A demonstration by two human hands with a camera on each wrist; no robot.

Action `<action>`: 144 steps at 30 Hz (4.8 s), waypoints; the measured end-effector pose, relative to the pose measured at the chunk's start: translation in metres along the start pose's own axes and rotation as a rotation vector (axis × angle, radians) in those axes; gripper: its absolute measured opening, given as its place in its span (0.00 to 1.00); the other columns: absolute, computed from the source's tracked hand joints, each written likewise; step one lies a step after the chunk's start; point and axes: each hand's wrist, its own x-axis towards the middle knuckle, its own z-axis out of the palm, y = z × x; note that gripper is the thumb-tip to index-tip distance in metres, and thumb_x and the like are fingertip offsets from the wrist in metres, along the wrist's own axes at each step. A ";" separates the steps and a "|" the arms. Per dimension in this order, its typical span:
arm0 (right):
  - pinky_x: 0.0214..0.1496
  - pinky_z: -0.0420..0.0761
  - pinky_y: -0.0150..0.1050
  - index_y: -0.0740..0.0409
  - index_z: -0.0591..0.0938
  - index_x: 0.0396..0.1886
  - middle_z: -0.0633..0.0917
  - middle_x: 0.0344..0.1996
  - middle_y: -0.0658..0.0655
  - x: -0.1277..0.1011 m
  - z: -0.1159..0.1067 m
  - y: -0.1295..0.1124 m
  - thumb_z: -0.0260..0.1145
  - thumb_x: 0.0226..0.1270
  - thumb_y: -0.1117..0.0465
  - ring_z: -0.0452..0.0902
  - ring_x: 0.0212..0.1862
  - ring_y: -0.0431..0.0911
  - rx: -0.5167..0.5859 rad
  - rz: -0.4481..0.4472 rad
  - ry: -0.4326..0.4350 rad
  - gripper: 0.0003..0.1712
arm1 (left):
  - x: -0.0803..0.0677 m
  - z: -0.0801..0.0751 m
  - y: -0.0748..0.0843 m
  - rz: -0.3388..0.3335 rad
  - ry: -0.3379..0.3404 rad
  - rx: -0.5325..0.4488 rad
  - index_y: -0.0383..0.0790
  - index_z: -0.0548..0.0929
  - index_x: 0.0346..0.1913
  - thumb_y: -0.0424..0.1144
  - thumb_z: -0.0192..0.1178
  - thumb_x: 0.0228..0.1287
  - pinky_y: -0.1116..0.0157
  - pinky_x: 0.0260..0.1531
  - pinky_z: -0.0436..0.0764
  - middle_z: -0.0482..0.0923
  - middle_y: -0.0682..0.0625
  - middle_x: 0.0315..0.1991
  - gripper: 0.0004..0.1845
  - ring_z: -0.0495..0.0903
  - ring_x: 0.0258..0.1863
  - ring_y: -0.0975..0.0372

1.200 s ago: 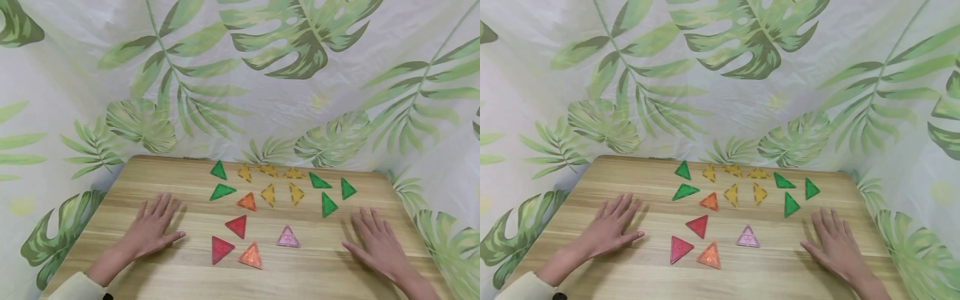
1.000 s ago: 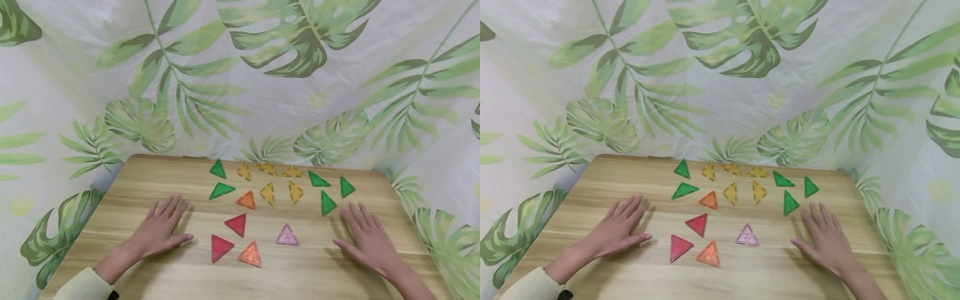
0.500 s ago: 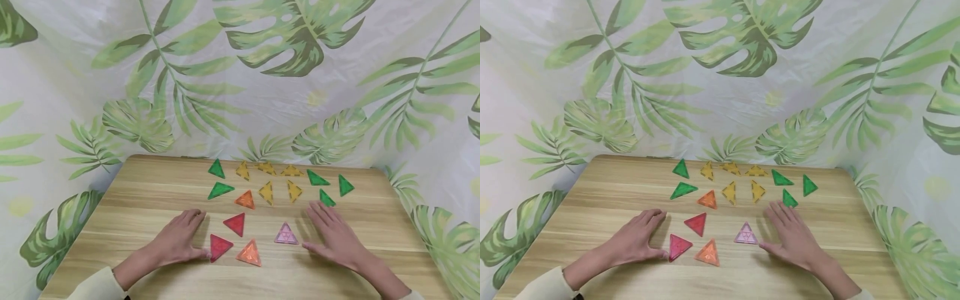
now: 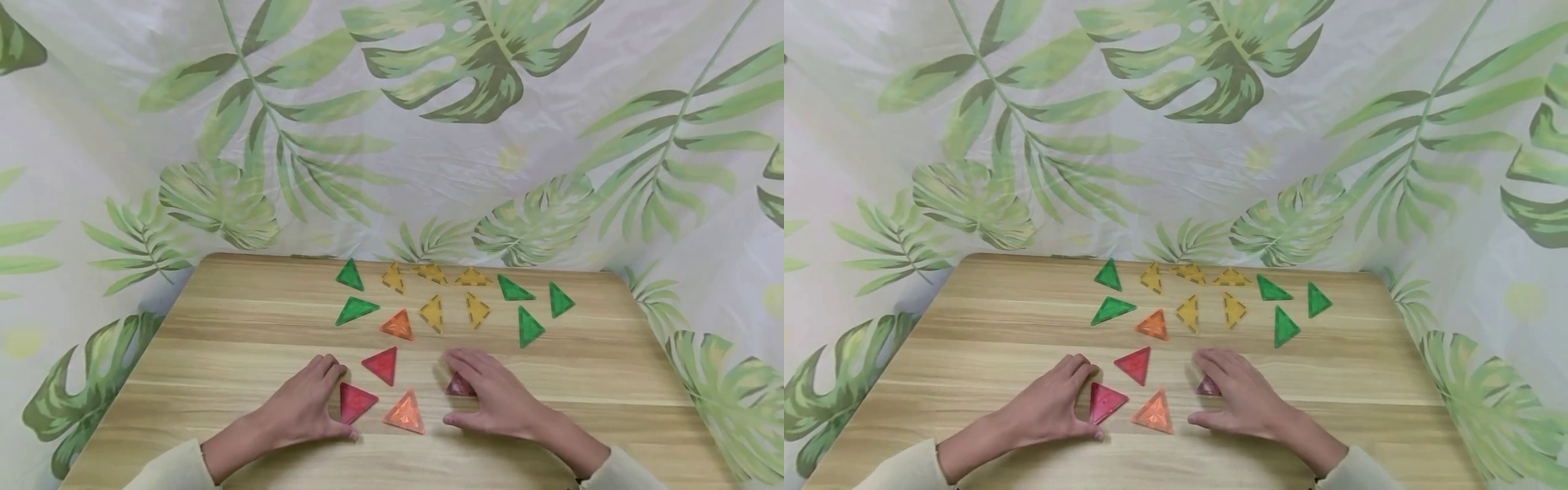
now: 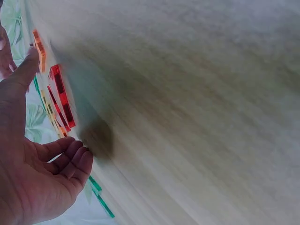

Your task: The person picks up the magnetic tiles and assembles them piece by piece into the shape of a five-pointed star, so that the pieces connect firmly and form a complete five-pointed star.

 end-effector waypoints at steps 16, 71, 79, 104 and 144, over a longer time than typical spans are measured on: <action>0.72 0.71 0.65 0.53 0.80 0.71 0.81 0.63 0.48 0.017 0.034 -0.026 0.78 0.53 0.26 0.74 0.65 0.45 0.119 -0.010 -0.081 0.53 | 0.002 0.001 -0.001 0.064 -0.012 -0.018 0.35 0.82 0.55 0.65 0.83 0.45 0.61 0.48 0.85 0.77 0.50 0.47 0.44 0.74 0.46 0.62; 0.41 0.75 0.22 0.59 0.84 0.63 0.81 0.38 0.44 0.070 0.042 -0.039 0.78 0.59 0.63 0.75 0.39 0.35 0.310 -0.114 -0.348 0.30 | 0.037 -0.012 -0.012 0.309 -0.329 -0.393 0.36 0.87 0.61 0.25 0.77 0.58 0.72 0.47 0.84 0.82 0.54 0.50 0.26 0.81 0.47 0.70; 0.43 0.80 0.25 0.60 0.86 0.61 0.84 0.39 0.47 0.069 0.037 -0.035 0.80 0.61 0.59 0.78 0.40 0.36 0.377 -0.053 -0.292 0.28 | 0.035 -0.014 -0.011 0.281 -0.327 -0.388 0.36 0.87 0.61 0.25 0.76 0.58 0.71 0.49 0.85 0.82 0.54 0.50 0.26 0.81 0.49 0.69; 0.70 0.78 0.50 0.59 0.84 0.63 0.84 0.62 0.57 0.101 0.052 -0.020 0.84 0.57 0.47 0.76 0.67 0.51 0.193 0.042 -0.044 0.37 | 0.035 -0.005 -0.002 0.330 -0.270 -0.287 0.40 0.85 0.65 0.47 0.81 0.59 0.76 0.44 0.78 0.78 0.54 0.55 0.33 0.75 0.46 0.69; 0.52 0.88 0.42 0.62 0.90 0.47 0.87 0.45 0.54 0.039 0.033 -0.030 0.90 0.44 0.49 0.84 0.48 0.46 0.115 0.105 0.118 0.33 | 0.042 0.002 0.004 0.309 -0.127 -0.096 0.39 0.87 0.61 0.53 0.83 0.54 0.66 0.53 0.84 0.81 0.51 0.54 0.34 0.79 0.54 0.63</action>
